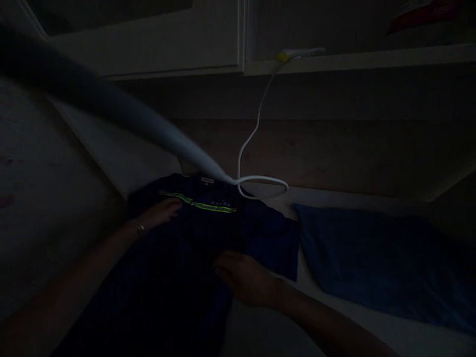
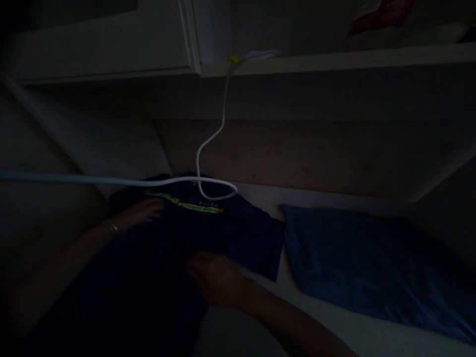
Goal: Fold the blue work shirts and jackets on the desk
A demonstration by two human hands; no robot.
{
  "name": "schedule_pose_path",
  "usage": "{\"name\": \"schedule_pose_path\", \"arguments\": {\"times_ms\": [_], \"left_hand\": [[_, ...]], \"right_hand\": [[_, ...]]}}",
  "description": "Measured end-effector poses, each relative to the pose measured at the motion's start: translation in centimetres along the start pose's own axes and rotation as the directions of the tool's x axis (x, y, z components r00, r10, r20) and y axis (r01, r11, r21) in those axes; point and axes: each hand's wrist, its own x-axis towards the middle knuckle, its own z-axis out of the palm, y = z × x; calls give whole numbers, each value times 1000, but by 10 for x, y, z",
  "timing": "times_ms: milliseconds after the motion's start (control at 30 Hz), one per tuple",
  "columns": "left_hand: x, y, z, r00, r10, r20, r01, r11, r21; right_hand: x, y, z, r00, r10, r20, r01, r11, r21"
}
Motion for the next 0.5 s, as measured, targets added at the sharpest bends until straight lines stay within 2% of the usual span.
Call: {"name": "schedule_pose_path", "arguments": {"times_ms": [33, 67, 133, 200, 300, 400, 500], "left_hand": [[-17, -15, 12, 993, 95, 72, -105, 982, 160], [-35, -32, 21, 974, 190, 122, -219, 925, 310], [-72, -70, 29, 945, 279, 169, -326, 819, 473], [-103, -109, 23, 943, 290, 163, -333, 791, 514], [-130, -151, 6, 968, 250, 20, -217, 799, 560], [-138, -162, -10, 982, 164, -88, -88, 824, 559], [-145, -155, -35, 978, 142, -155, -27, 816, 578]], "right_hand": [[1, 1, -1, 999, 10, -38, -7, 998, 69], [1, 4, 0, 997, 28, -68, -19, 992, 127], [-3, 14, 4, 992, 84, -99, -62, 976, 208], [-11, 27, 11, 983, 166, -76, -139, 951, 278], [-23, 45, 25, 941, 334, 48, -328, 873, 362], [-24, 48, 34, 895, 394, 209, -445, 814, 373], [-13, 30, 32, 926, 286, 245, -361, 860, 361]]}}
